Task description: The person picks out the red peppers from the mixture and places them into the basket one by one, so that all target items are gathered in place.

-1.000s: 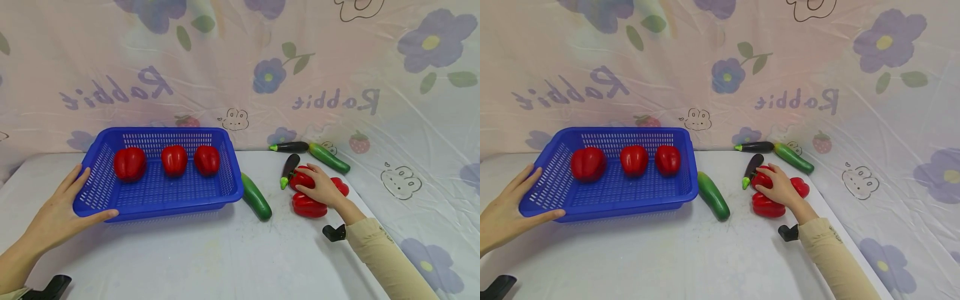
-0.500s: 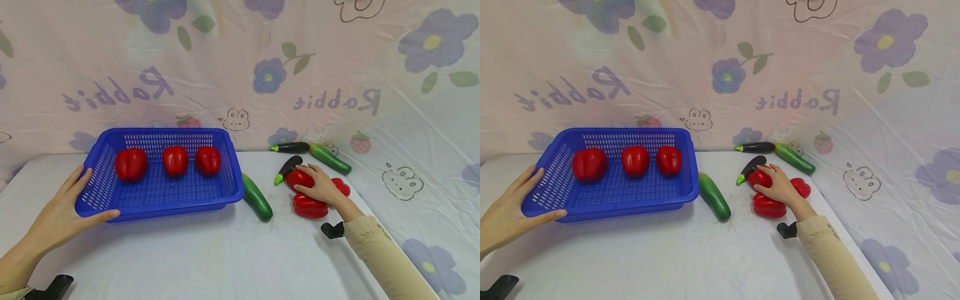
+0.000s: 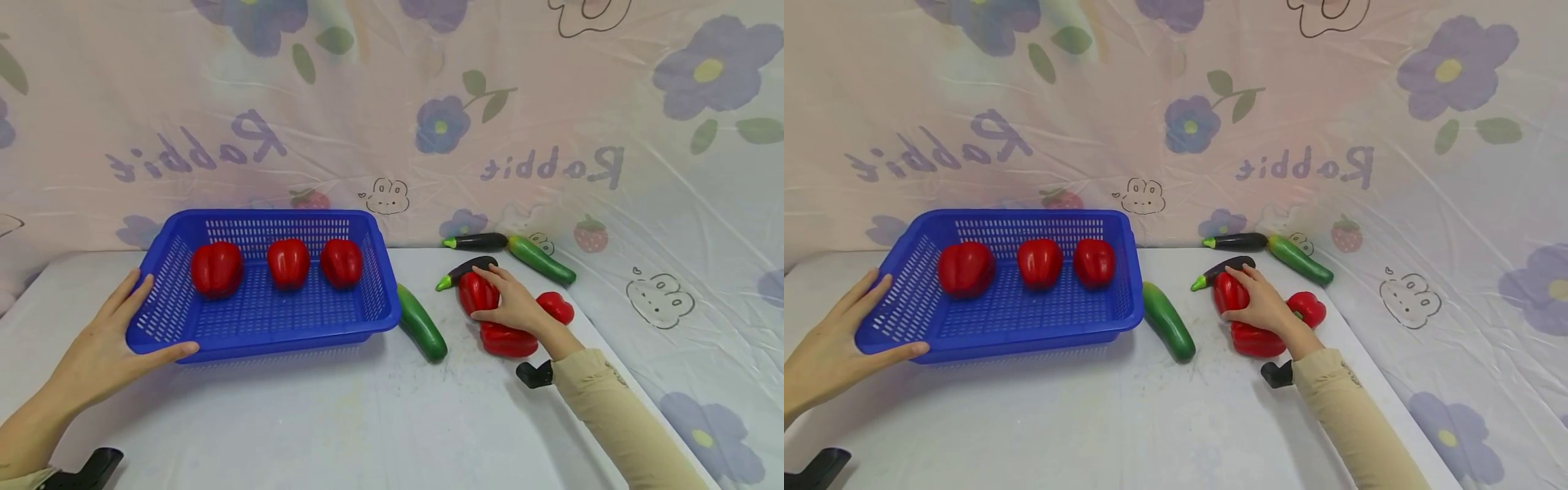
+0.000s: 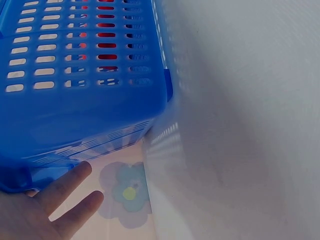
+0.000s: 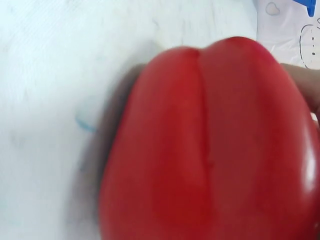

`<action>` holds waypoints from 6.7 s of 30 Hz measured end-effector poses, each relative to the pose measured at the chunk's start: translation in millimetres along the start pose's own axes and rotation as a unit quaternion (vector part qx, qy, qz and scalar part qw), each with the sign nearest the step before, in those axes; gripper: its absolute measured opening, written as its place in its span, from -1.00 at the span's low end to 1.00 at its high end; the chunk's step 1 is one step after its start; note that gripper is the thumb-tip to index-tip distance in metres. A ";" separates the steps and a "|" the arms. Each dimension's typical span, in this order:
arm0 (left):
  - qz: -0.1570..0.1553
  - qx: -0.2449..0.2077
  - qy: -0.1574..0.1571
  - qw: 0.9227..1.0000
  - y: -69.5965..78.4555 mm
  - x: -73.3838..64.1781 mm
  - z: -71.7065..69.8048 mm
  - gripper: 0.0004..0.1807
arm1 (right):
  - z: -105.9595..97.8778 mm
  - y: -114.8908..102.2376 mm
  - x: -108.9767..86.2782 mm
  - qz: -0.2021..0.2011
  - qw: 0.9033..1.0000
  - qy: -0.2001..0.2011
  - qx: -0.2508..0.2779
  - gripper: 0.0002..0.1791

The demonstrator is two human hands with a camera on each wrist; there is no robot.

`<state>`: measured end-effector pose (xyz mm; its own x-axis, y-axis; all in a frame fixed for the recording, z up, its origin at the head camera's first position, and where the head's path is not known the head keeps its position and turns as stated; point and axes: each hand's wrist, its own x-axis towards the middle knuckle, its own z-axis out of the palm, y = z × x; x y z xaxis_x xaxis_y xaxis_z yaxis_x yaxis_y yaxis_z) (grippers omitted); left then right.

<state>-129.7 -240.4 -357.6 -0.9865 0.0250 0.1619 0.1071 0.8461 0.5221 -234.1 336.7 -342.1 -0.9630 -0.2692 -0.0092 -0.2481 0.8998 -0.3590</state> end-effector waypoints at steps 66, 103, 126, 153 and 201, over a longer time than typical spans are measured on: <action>0.018 -0.018 0.008 1.000 3.3 -0.5 -4.1 0.27 | -10.9 -95.5 35.9 -0.132 0.981 0.110 0.088 -0.06; 0.008 -0.008 0.000 1.000 2.8 -1.6 -3.3 0.28 | -17.8 -166.0 61.8 -0.190 0.972 0.097 0.104 -0.08; 0.008 -0.005 0.000 1.000 5.6 -0.5 -5.0 0.29 | -7.8 -201.9 70.7 -0.230 0.964 0.072 0.115 -0.10; 0.006 -0.010 0.004 1.000 7.3 -2.8 -6.0 0.29 | 13.1 -257.1 79.1 -0.259 0.965 -0.034 0.000 -0.07; 0.001 -0.013 0.004 1.000 8.9 -4.0 -5.7 0.30 | 66.0 -373.1 93.1 -0.239 0.939 -0.230 -0.088 -0.06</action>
<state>-124.1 -236.1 -348.8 -0.9854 0.0222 0.1689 0.1118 0.8323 0.5430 -224.3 -46.7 -270.5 -0.6008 -0.7399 -0.3026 -0.6924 0.6708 -0.2656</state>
